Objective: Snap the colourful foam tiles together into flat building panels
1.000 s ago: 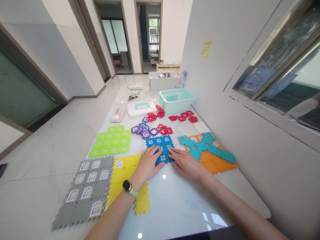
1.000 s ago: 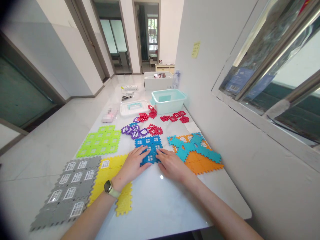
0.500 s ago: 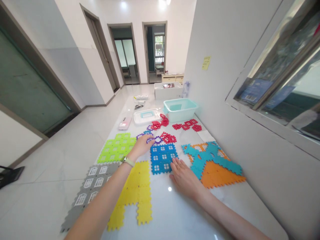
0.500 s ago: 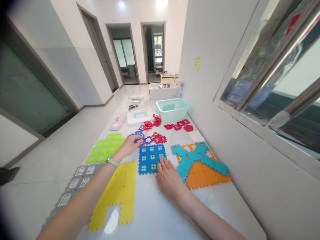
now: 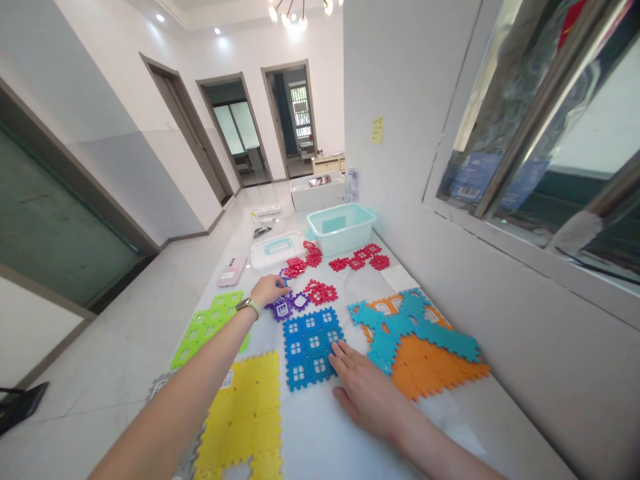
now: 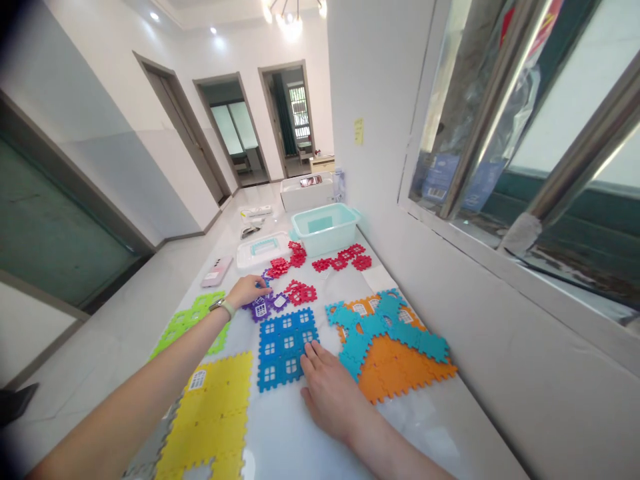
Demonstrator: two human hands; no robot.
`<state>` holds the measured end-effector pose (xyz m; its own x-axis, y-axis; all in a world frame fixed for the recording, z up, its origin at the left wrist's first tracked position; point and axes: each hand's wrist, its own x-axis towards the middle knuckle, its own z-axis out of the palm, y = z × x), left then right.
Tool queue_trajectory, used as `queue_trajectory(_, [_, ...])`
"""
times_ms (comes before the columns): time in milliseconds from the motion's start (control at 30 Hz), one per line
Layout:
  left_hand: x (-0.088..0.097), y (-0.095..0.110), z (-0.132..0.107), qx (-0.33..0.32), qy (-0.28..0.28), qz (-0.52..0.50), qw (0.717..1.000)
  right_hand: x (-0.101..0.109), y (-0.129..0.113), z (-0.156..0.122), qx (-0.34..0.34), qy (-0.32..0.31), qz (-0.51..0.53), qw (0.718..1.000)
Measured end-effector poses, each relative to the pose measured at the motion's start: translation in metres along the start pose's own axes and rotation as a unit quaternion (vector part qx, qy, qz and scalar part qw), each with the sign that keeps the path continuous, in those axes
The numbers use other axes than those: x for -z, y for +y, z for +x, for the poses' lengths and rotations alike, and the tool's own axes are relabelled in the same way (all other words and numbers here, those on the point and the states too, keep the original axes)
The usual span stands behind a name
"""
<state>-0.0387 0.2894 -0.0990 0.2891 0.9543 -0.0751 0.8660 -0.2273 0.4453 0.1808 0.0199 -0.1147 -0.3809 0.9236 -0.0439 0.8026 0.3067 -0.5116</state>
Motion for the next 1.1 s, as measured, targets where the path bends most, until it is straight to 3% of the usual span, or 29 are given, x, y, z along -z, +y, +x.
queue_trajectory(333, [0.000,0.013,0.014,0.013,-0.078,-0.084,0.993,0.003,-0.001,-0.002,0.004,-0.005,0.023,1.000])
queue_trajectory(433, [0.007,0.019,0.012,0.004,-0.035,-0.124,0.992,0.002,0.000,-0.003,0.007,0.001,0.018,1.000])
queue_trajectory(600, [0.028,0.025,0.001,-0.022,0.106,-0.182,0.977,-0.003,0.002,-0.002,0.015,0.020,0.005,1.000])
queue_trajectory(700, [0.034,0.032,-0.023,-0.047,0.151,-0.223,0.962,-0.005,0.001,0.002,0.008,0.034,-0.019,0.999])
queue_trajectory(767, [0.029,0.038,-0.049,-0.067,0.142,-0.256,0.954,-0.007,0.001,0.007,0.002,0.044,-0.041,0.998])
queue_trajectory(967, [-0.024,0.047,-0.140,-0.093,0.039,-0.347,0.932,-0.015,0.007,0.027,-0.008,0.091,-0.061,0.994])
queue_trajectory(1100, [-0.054,0.049,-0.171,-0.099,-0.002,-0.344,0.934,-0.018,0.011,0.034,-0.005,0.107,-0.061,0.992])
